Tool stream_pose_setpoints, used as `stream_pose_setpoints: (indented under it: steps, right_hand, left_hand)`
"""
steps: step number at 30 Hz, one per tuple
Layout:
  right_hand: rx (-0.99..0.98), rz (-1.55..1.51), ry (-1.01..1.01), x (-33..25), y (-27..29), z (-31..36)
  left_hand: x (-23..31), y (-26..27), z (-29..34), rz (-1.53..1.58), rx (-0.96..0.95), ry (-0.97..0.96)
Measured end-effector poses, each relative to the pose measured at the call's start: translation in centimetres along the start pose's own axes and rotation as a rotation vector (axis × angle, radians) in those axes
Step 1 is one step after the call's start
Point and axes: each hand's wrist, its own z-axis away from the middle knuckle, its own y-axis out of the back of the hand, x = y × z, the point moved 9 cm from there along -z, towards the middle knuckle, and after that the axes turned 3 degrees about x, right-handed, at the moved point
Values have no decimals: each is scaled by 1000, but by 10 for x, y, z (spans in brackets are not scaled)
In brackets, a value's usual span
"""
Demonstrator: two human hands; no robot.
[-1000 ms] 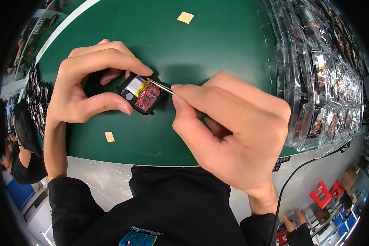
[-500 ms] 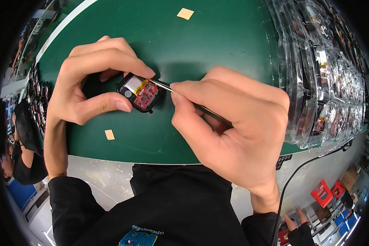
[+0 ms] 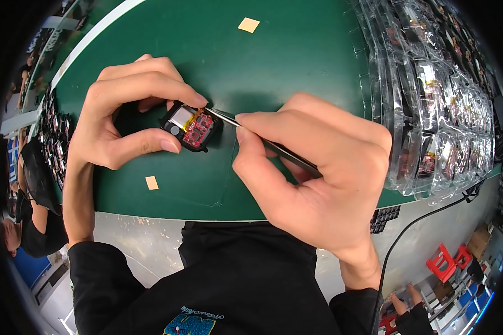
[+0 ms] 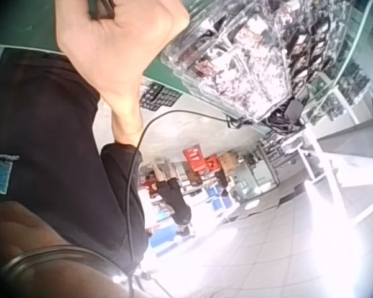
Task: Using tweezers to assemble internal components and wiring of fitness trackers on an assembly line.
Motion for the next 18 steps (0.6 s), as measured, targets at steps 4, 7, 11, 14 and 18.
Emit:
stream_pose_setpoints:
  steps: [4,7,11,14,18]
  right_hand:
    - [65,-20,17,0,4,2]
    - [73,-68,13,1,0,5]
    - [63,-60,47,1,-7,6]
    - [63,11,165,-9,-9,5]
    - [109,34,205,-14,2,6]
  left_hand:
    - [0,-4,1,-20,18,0]
    - [2,-5,2,-33,14,-11]
    - [1,-4,3,-36,19,-1]
    - [1,-2,2,-54,24,-1]
    - [8,1,-7,-90,19,26]
